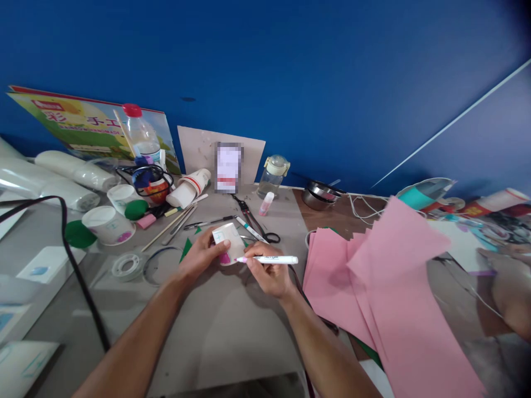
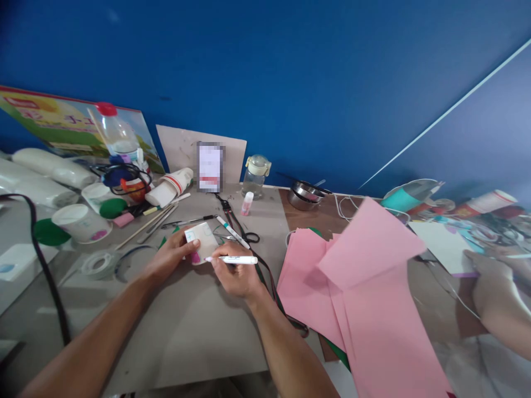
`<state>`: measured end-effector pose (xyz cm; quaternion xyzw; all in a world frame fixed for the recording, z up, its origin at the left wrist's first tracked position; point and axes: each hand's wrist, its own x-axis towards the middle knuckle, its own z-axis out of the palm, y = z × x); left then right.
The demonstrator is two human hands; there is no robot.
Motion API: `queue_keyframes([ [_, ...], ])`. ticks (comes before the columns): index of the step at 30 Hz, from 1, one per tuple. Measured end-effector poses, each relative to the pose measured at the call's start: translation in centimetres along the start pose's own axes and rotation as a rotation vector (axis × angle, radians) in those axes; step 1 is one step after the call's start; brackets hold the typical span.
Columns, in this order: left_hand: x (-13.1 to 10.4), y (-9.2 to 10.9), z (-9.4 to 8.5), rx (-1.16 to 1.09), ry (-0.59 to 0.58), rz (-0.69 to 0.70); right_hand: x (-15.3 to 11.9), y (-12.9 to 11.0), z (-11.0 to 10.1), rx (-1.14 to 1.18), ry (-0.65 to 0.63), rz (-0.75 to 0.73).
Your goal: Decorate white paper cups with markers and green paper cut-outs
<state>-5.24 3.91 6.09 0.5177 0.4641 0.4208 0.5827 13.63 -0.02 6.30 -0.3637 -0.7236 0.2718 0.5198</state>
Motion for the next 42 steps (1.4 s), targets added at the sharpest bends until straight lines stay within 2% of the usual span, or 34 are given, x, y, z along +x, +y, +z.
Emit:
queue_keyframes([
  [12, 0.10, -0.48, -0.18, 0.000, -0.001, 0.001, -0.14, -0.17, 0.12, 0.021, 0.006, 0.049],
  [20, 0.05, -0.04, 0.04, -0.030, 0.010, -0.016, 0.01, -0.15, 0.02, 0.124, 0.077, 0.096],
  [42, -0.08, 0.03, 0.06, -0.037, 0.008, 0.004, 0.01, -0.16, -0.06, 0.131, 0.030, 0.100],
])
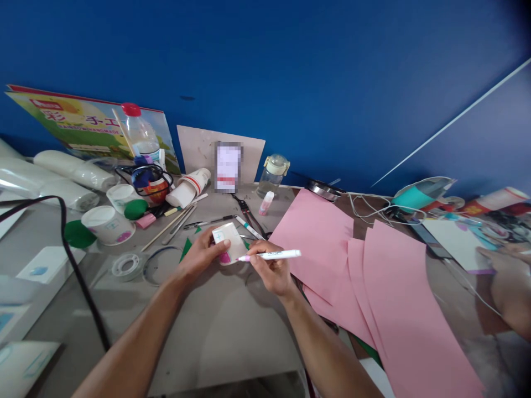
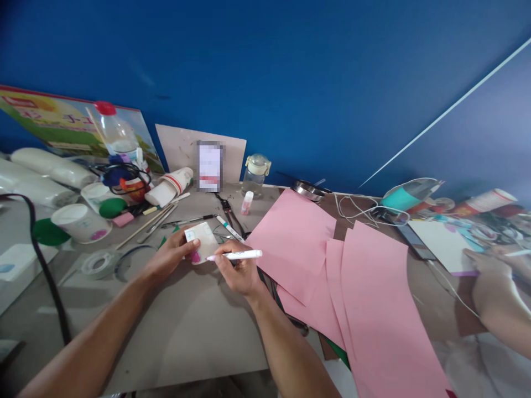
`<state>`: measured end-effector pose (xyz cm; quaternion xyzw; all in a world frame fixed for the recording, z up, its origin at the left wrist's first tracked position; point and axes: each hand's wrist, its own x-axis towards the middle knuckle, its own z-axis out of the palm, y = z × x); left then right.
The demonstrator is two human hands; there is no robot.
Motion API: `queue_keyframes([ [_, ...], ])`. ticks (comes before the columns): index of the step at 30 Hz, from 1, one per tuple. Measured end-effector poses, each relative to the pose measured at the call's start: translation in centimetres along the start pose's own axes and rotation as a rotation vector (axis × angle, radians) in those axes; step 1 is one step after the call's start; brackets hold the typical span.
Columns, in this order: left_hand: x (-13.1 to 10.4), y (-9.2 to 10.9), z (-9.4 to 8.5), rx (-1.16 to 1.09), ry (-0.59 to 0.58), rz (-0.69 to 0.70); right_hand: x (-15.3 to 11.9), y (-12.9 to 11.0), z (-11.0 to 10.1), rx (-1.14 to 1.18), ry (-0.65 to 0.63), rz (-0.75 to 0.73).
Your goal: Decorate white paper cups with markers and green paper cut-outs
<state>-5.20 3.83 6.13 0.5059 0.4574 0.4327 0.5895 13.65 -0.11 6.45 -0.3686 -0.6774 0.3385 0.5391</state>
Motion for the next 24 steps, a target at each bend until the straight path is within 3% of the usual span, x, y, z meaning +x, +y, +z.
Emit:
queue_keyframes([
  [24, 0.17, -0.51, -0.25, 0.042, -0.047, 0.000, 0.02, 0.06, 0.05, -0.064, -0.035, -0.067],
])
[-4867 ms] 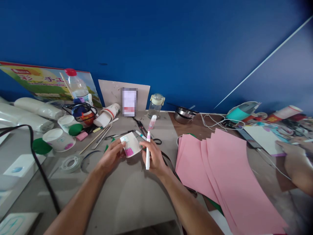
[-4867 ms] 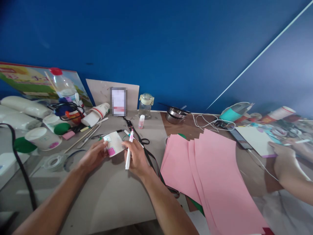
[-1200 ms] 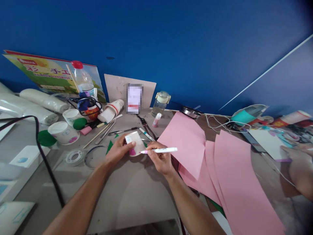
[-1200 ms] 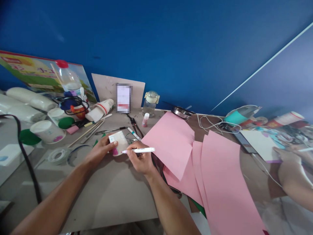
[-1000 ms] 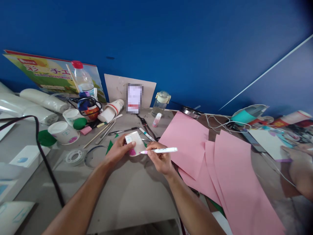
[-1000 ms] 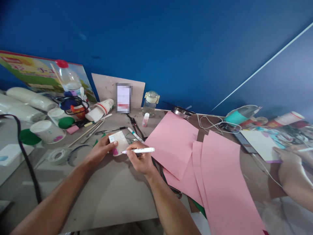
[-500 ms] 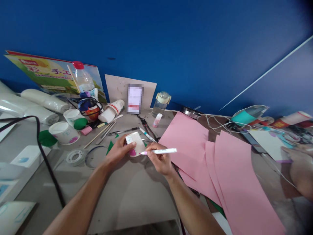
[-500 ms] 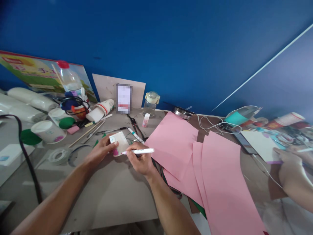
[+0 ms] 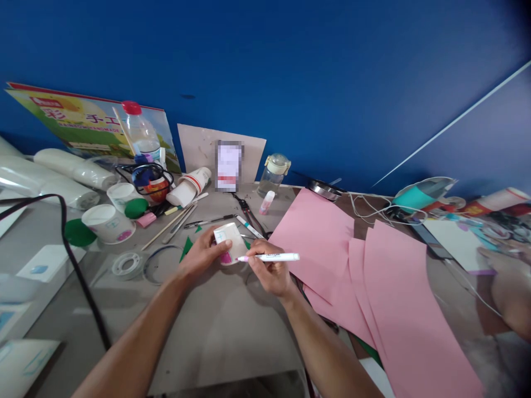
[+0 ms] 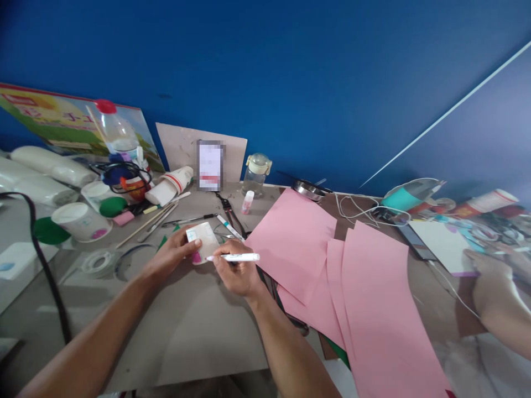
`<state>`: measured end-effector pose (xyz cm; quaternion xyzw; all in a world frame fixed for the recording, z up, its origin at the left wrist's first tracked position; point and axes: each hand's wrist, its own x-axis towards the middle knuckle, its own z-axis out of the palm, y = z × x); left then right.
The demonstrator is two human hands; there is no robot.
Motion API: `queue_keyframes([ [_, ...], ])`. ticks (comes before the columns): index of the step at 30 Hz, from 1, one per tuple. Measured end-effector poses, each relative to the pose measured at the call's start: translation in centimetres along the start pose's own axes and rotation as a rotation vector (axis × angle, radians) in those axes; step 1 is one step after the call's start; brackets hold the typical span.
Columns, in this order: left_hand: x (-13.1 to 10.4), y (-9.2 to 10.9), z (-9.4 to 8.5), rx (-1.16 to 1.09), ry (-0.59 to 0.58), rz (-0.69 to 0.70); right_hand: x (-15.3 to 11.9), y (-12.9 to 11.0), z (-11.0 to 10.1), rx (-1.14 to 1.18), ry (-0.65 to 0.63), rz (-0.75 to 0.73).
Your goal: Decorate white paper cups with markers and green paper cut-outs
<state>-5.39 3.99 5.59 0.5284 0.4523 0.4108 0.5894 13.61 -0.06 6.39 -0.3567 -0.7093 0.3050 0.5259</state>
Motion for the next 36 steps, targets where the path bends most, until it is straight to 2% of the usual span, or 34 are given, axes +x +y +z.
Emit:
queue_keyframes([
  [18, 0.4, -1.2, -0.5, 0.096, -0.010, 0.024, 0.1, 0.0, 0.0, -0.059, -0.004, -0.046],
  [36, 0.4, -1.1, -0.3, 0.089, -0.005, 0.002, 0.2, -0.1, 0.0, -0.077, -0.006, -0.055],
])
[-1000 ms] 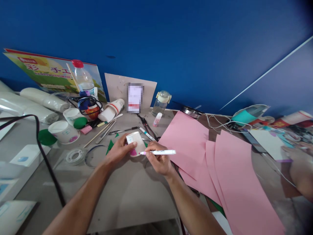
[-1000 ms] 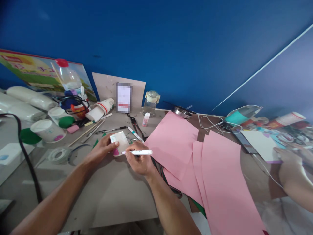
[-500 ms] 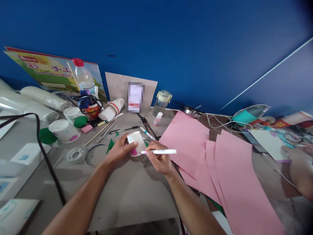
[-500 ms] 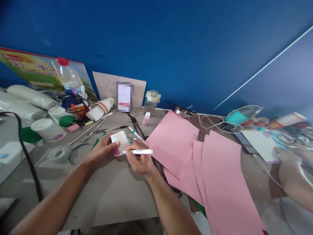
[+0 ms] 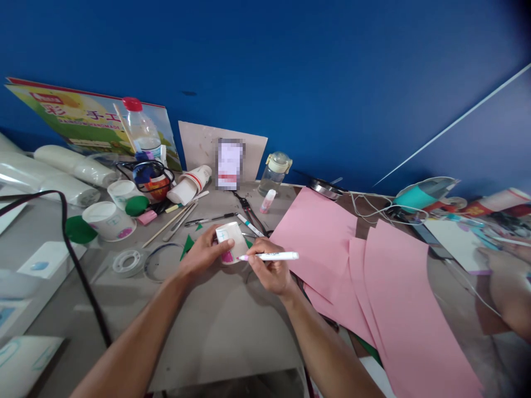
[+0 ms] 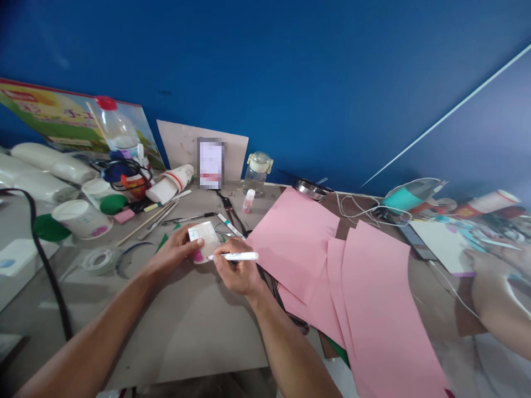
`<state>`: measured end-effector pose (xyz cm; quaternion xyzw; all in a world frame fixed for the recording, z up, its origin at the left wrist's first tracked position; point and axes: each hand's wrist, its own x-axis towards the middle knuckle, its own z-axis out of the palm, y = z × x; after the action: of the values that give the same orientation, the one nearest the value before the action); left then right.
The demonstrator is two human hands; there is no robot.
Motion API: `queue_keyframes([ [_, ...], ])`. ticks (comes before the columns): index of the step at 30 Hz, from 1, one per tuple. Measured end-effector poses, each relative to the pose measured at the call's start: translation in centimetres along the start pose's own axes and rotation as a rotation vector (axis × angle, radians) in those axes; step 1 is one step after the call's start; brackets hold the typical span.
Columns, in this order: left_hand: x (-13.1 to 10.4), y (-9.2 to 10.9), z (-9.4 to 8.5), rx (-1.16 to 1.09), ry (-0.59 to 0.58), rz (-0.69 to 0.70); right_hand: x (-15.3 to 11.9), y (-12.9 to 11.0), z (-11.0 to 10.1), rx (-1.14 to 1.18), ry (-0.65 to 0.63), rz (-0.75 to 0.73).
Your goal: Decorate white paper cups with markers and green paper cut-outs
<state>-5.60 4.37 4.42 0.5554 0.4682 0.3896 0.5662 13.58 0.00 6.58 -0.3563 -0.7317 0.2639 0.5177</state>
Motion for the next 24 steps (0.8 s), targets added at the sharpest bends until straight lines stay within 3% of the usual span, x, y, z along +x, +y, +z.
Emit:
queue_keyframes([
  [24, -0.07, 0.05, -0.12, 0.026, -0.002, 0.015, 0.11, -0.42, -0.02, -0.021, -0.004, 0.021],
])
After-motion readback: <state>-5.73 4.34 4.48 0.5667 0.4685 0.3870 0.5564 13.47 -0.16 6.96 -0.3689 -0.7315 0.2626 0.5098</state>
